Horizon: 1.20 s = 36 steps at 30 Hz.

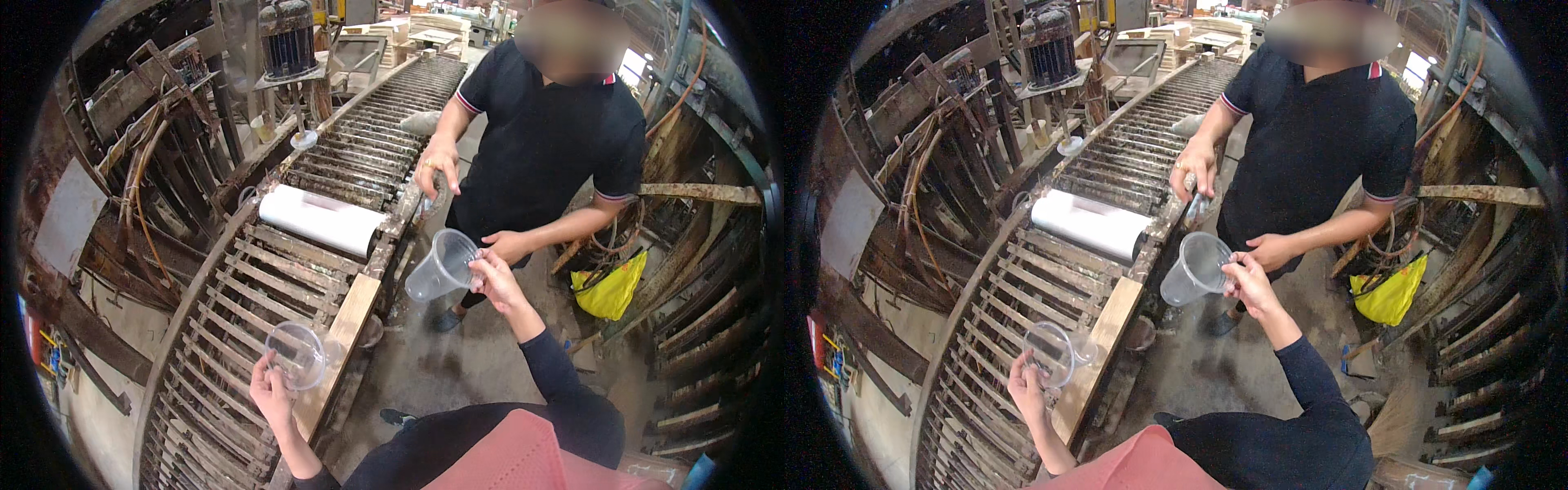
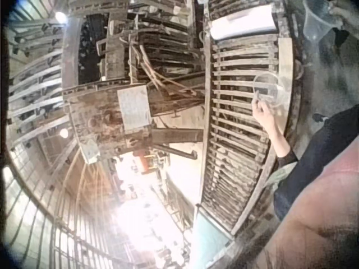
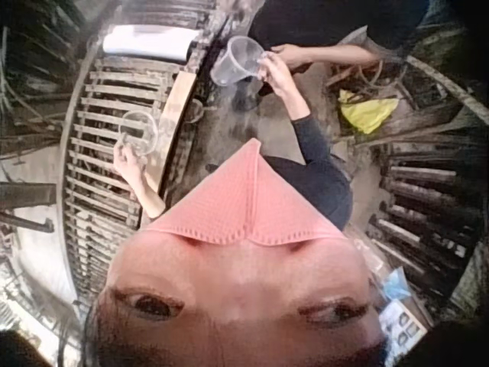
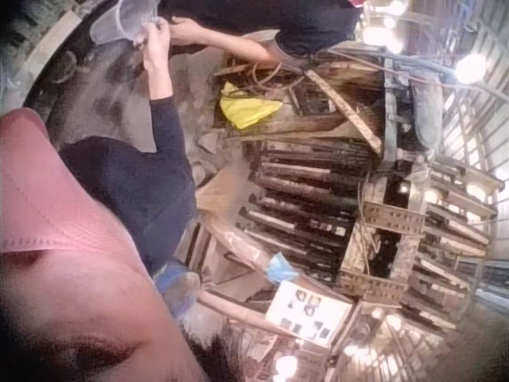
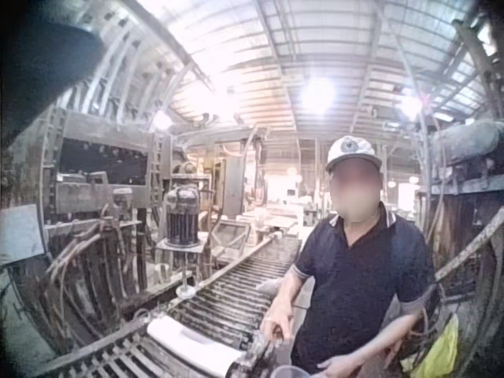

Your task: The person walks through a workshop carrying two clear plastic cups, then pours liquid from them into a machine hopper. The person repeats this pouring action several times while standing next to the machine.

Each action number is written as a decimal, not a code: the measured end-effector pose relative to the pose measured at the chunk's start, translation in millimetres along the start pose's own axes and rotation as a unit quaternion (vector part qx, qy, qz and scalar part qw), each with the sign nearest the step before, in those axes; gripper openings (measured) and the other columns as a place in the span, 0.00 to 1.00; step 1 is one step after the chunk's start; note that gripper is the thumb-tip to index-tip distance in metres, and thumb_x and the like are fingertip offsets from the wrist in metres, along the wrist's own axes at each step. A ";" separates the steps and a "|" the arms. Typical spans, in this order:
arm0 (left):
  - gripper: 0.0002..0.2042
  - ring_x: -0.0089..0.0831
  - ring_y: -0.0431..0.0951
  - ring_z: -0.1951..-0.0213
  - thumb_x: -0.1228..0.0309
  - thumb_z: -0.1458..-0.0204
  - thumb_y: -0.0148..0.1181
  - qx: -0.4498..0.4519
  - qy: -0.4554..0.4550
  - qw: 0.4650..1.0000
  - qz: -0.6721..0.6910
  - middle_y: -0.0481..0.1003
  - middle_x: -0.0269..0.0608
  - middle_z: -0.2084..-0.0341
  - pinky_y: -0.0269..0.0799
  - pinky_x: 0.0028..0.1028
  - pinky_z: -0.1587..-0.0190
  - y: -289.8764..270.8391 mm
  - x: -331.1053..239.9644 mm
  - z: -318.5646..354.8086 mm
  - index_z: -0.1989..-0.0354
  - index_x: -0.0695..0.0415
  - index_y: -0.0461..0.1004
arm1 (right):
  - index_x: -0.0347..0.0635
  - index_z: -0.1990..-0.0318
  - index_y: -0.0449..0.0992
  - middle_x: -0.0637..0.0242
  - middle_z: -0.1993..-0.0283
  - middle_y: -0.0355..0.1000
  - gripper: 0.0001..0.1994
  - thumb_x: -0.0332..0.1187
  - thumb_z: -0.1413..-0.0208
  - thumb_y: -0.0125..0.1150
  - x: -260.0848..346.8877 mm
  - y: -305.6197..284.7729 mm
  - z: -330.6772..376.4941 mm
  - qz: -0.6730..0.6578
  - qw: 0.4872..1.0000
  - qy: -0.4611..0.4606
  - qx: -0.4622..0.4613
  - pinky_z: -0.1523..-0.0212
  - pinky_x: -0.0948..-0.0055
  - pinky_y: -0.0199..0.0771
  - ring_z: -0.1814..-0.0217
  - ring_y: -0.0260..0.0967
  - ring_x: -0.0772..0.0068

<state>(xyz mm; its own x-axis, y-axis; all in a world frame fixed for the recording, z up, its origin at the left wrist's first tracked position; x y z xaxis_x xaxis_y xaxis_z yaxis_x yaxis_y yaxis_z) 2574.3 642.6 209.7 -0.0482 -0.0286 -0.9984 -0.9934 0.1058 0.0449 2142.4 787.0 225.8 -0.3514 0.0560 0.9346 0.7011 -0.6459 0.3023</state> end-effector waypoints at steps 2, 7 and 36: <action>0.13 0.13 0.64 0.83 0.79 0.48 0.46 0.014 0.009 1.000 0.010 0.68 0.29 0.87 0.58 0.13 0.79 -0.9 -4.0 -5.5 0.53 0.66 0.66 | 0.48 0.65 0.62 0.75 0.78 0.64 0.08 0.30 0.50 0.55 -1.1 -0.7 1.5 -0.002 1.000 -0.008 0.009 0.82 0.79 0.66 0.83 0.62 0.83; 0.14 0.13 0.64 0.85 0.78 0.48 0.46 0.043 0.044 0.998 -0.022 0.68 0.29 0.87 0.59 0.13 0.81 1.3 -24.6 -18.6 0.52 0.65 0.66 | 0.47 0.65 0.62 0.75 0.79 0.64 0.07 0.28 0.50 0.54 -2.1 2.7 8.4 0.000 1.000 -0.007 0.006 0.82 0.80 0.66 0.83 0.63 0.83; 0.17 0.31 0.78 0.70 0.59 0.53 0.51 -0.114 0.208 0.914 -0.329 0.77 0.41 0.79 0.70 0.29 0.63 136.6 -118.7 -371.0 0.61 0.57 0.76 | 0.41 0.69 0.63 0.71 0.78 0.63 0.07 0.28 0.52 0.56 66.9 171.5 -282.4 0.145 0.979 -0.109 0.093 0.83 0.77 0.70 0.83 0.64 0.79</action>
<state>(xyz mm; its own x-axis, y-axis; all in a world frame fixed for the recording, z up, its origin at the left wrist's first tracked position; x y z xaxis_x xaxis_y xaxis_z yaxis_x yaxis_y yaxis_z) 2405.6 291.7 346.8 0.5793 -0.3916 -0.7149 -0.8151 -0.2790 -0.5077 2063.9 464.9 287.2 0.0054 0.0654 0.9978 0.8597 -0.5100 0.0288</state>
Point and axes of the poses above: each hand's wrist, its own z-axis away from the middle knuckle, its own y-axis out of the palm, x = y × z, the point moved 5 cm from there along -z, towards the middle knuckle
